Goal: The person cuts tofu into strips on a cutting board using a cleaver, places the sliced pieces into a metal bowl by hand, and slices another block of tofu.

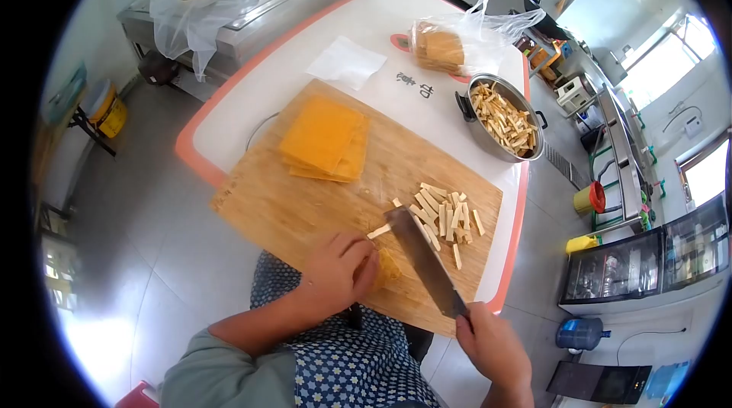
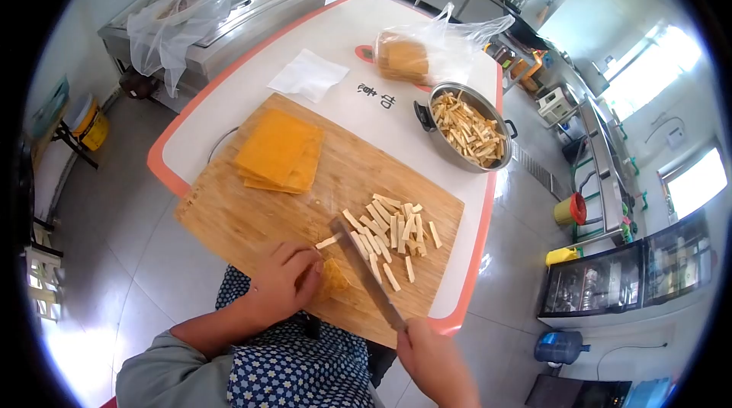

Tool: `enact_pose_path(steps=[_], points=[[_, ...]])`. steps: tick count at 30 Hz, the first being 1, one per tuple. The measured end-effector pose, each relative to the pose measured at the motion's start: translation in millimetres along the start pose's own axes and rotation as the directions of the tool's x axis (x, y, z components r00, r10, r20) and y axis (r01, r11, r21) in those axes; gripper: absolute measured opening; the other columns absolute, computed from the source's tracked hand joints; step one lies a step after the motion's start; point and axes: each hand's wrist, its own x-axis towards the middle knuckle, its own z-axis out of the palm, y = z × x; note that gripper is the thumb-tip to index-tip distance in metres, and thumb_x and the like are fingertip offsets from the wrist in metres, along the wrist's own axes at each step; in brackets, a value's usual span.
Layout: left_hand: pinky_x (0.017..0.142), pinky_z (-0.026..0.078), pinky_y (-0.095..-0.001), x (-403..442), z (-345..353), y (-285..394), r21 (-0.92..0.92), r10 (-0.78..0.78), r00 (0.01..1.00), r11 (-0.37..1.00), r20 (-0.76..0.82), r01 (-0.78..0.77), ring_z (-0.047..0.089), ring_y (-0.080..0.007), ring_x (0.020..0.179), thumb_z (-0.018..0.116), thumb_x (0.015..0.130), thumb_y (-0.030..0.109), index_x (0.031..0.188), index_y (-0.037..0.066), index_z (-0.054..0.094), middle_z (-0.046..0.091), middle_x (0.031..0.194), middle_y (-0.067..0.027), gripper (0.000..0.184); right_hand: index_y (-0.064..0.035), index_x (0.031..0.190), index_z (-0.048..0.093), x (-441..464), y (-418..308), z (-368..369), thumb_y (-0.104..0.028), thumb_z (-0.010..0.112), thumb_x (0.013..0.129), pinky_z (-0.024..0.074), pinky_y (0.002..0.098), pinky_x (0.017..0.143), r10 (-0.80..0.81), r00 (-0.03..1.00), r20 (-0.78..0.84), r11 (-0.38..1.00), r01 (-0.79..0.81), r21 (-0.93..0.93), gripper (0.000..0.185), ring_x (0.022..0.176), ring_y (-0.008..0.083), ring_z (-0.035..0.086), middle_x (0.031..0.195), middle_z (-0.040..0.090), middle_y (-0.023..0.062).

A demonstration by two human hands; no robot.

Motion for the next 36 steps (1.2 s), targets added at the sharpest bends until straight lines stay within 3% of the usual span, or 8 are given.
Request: enact_pose_path(steps=[2,9,11,16,19,28,33,36], points=[[0.090,0.051,-0.0429,5.3,-7.5,0.5,0.082,-0.115,0.979,0.991,0.166,0.102,0.064,-0.0354,0.105,0.071,0.087,0.009,0.114,0.000,0.067,0.067,0.110,-0.0153,0.029,-0.0011,0.100,0.053,-4.7,7.2,-2.5,-0.014,0.064,0.096,0.0485,0.0526,0.064,-0.013,0.993,-0.115,1.000,0.015,0.012,0.017,0.076,0.0469,0.065,0.080,0.067,0.0218],[0.095,0.048,-0.0429,36.1,-9.0,-4.9,0.216,0.018,0.996,0.976,0.088,-0.036,0.059,-0.0344,0.115,0.068,0.088,0.008,0.124,0.002,0.065,0.061,0.126,-0.0178,0.037,-0.0020,0.099,0.051,0.0,26.1,1.7,-0.018,0.063,0.099,0.0498,0.0542,0.062,-0.084,0.976,-0.203,0.988,0.108,0.112,0.020,0.072,0.0469,0.065,0.080,0.067,0.0245],[0.095,0.049,-0.0409,39.0,-26.2,-0.2,-0.041,0.004,0.998,0.999,-0.065,-0.006,0.059,-0.0311,0.115,0.069,0.088,0.004,0.126,0.004,0.065,0.061,0.124,-0.0164,0.039,-0.0024,0.099,0.051,-3.3,28.5,1.4,-0.019,0.063,0.099,0.0497,0.0546,0.062,-0.050,0.981,-0.190,0.984,0.080,0.157,0.020,0.073,0.0470,0.065,0.080,0.066,0.0242],[0.097,0.043,-0.0407,39.0,-131.3,68.7,-0.292,0.103,0.975,0.943,-0.196,-0.158,0.052,-0.0267,0.110,0.065,0.092,0.010,0.108,0.010,0.064,0.056,0.115,-0.0078,0.016,-0.0039,0.100,0.049,-1.4,27.3,0.4,-0.022,0.061,0.100,0.0489,0.0551,0.063,0.003,0.982,-0.188,0.996,0.013,0.085,0.022,0.075,0.0485,0.064,0.079,0.065,0.0240],[0.094,0.042,-0.0405,53.0,-120.7,100.4,-0.741,0.051,0.917,0.573,-0.395,-0.351,0.053,-0.0258,0.107,0.066,0.091,0.011,0.104,0.013,0.065,0.056,0.113,-0.0060,0.013,-0.0048,0.100,0.048,-1.5,38.0,7.8,-0.024,0.060,0.101,0.0483,0.0553,0.063,-0.024,0.975,-0.220,0.987,0.058,0.151,0.023,0.075,0.0491,0.063,0.078,0.065,0.0238],[0.084,0.040,-0.0397,55.2,-117.4,132.1,-0.849,-0.026,0.903,0.354,-0.429,-0.393,0.056,-0.0230,0.098,0.071,0.089,0.014,0.092,0.021,0.069,0.056,0.106,-0.0004,0.008,-0.0038,0.098,0.045,-2.8,37.3,14.7,-0.023,0.060,0.102,0.0441,0.0536,0.060,-0.055,0.979,-0.194,0.975,0.095,0.202,0.025,0.072,0.0477,0.060,0.074,0.061,0.0231],[0.078,0.038,-0.0392,44.6,-104.8,136.7,-0.838,-0.109,0.900,0.426,-0.422,-0.341,0.058,-0.0215,0.094,0.074,0.088,0.015,0.085,0.025,0.071,0.055,0.103,0.0027,0.011,-0.0032,0.099,0.046,-1.7,38.7,14.9,-0.023,0.060,0.102,0.0451,0.0533,0.062,-0.061,0.976,-0.211,0.966,0.111,0.233,0.024,0.075,0.0472,0.061,0.077,0.062,0.0244],[0.080,0.048,-0.0411,18.4,-76.0,88.8,-0.443,-0.194,0.926,0.896,-0.324,0.033,0.062,-0.0254,0.094,0.069,0.089,0.012,0.095,0.014,0.070,0.063,0.102,-0.0048,0.007,-0.0029,0.099,0.049,-5.3,35.8,12.3,-0.022,0.061,0.101,0.0466,0.0531,0.063,-0.033,0.985,-0.171,0.978,0.067,0.196,0.023,0.076,0.0473,0.063,0.078,0.063,0.0246]])
